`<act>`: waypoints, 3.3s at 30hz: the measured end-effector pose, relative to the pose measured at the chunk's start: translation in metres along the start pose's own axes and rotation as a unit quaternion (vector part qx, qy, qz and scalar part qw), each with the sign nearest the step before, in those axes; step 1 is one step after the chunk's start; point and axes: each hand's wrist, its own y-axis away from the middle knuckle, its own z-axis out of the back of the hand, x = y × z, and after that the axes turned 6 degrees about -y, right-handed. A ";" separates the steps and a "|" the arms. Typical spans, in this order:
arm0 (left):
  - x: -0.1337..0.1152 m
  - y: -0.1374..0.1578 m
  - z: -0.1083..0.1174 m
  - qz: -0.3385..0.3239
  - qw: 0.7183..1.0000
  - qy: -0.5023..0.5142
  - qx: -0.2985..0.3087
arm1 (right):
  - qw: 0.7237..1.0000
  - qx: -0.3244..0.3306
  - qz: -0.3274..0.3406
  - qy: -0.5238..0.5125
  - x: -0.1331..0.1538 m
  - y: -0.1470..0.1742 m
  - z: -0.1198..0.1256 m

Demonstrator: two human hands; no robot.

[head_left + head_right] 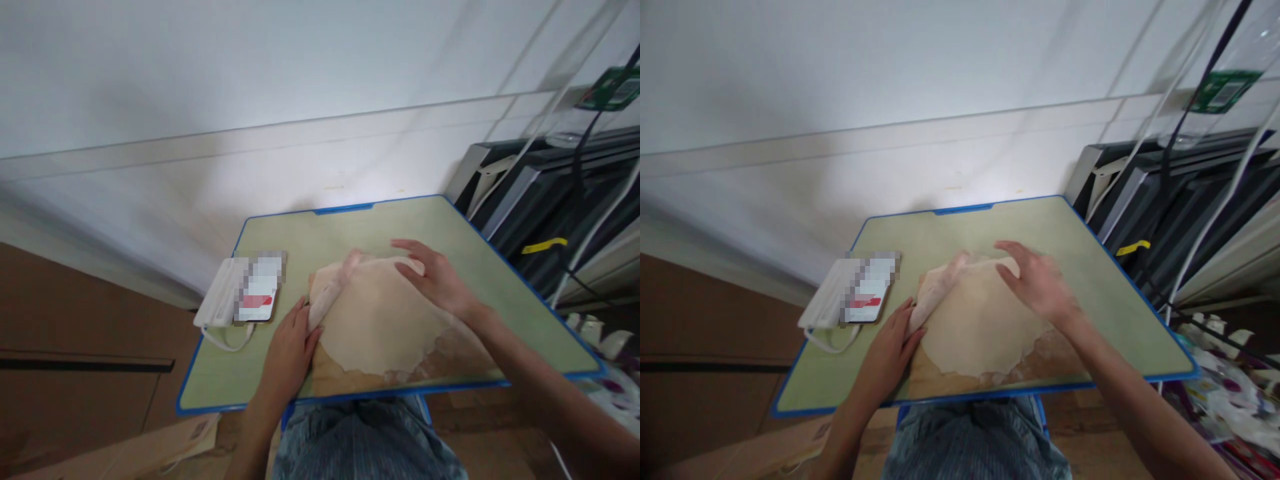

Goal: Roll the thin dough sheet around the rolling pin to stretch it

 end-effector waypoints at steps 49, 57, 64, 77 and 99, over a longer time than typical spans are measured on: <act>-0.061 0.001 0.013 -0.047 0.988 -0.128 0.072 | 0.953 0.136 0.172 0.209 0.012 0.022 -0.018; -0.059 -0.005 0.011 -0.018 0.989 -0.116 0.090 | 0.950 0.157 0.103 0.247 0.014 -0.026 -0.058; -0.035 -0.018 0.010 -0.036 0.994 -0.042 0.097 | 0.952 0.179 0.090 0.231 0.026 -0.067 -0.083; -0.055 -0.004 0.008 -0.040 0.989 -0.039 0.139 | 0.958 0.155 0.042 0.239 0.022 -0.007 -0.054; -0.054 -0.005 -0.001 -0.061 0.992 -0.077 0.082 | 0.948 0.190 0.063 0.247 0.027 -0.026 -0.063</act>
